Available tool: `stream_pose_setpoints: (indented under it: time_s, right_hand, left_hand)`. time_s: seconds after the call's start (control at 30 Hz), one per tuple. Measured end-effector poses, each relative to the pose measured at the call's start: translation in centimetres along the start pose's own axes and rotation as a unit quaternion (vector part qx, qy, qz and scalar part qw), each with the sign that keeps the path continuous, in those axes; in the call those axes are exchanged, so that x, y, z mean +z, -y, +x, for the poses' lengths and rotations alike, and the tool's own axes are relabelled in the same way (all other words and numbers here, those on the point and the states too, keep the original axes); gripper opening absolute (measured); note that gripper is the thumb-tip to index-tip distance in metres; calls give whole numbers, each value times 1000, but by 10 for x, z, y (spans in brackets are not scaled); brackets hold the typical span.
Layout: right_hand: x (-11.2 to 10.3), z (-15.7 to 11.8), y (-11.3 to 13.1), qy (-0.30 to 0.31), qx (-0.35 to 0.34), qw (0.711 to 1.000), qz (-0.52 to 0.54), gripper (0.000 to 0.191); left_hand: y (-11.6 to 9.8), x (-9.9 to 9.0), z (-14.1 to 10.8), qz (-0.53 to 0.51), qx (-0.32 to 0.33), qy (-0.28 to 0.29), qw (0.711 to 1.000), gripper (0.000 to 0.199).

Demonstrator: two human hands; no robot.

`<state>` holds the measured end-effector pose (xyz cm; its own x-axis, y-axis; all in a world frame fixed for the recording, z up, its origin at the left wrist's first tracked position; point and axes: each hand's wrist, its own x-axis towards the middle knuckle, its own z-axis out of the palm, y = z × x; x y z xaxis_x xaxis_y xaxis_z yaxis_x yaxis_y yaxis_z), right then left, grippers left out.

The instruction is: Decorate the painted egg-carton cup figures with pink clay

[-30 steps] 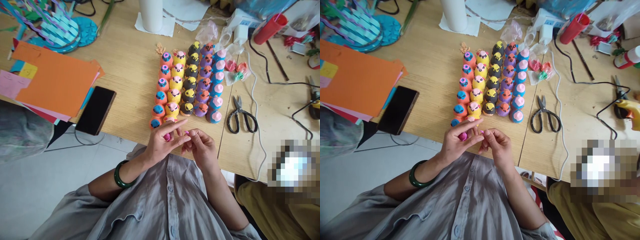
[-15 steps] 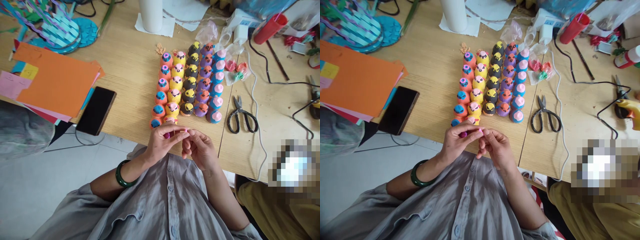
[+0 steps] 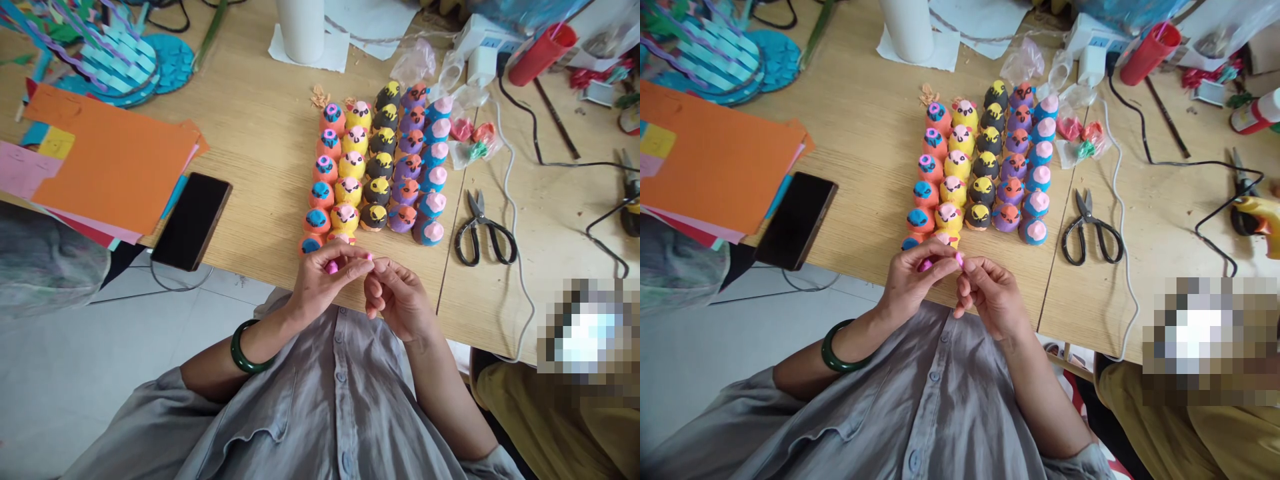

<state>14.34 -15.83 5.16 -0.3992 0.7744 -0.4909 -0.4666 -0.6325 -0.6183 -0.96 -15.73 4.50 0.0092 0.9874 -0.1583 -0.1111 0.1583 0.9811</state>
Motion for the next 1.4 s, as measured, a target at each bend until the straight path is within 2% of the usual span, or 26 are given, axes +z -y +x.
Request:
stream_pose_setpoints:
  time_s: [0.1, 0.2, 0.3, 0.4, 0.53, 0.63, 0.73, 0.83, 0.9, 1.07, 1.23, 1.4]
  right_hand:
    - [-1, 0, -1, 2, -1, 1000, 2, 33]
    - [-1, 0, -2, -7, -13, 1000, -25, 32]
    - [1, -1, -4, -11, -34, 999, -40, 30]
    - [2, -1, -6, -16, -47, 997, -53, 27]
    - [3, -1, -6, -42, -69, 995, -65, 28]
    - [2, -1, -6, -33, -54, 995, -72, 31]
    - [2, 0, -6, -15, -43, 996, -74, 35]
    - [3, 1, -7, -25, -50, 997, -62, 30]
    - [4, 2, -8, -38, -57, 996, -53, 27]
    - [3, 2, -6, -47, -55, 996, -57, 30]
    - [2, 2, -6, -43, -67, 995, -55, 28]
    - [2, 2, -7, -43, -72, 995, -59, 25]
  left_hand:
    - [0, -1, -1, -9, 6, 17, 1000, 20]
    - [-3, 0, -1, 12, 20, -1, 1000, 13]
    - [-6, 1, -1, 16, 11, -14, 1000, 18]
    - [-4, 0, -1, -4, -14, -11, 1000, 25]
    - [1, -1, -2, -52, -78, 17, 995, 37]
    - [3, -1, -2, -64, -90, -1, 994, 32]
    - [3, 0, -1, -56, -66, -22, 996, 22]
    - [2, 1, 0, -38, -36, -33, 998, 16]
    - [2, 0, 0, -30, -31, -37, 998, 18]
    - [3, 0, -2, -41, -63, -15, 997, 38]
    - [5, -1, -2, -81, -77, -26, 993, 29]
    - [5, 0, -2, -108, -92, -13, 990, 27]
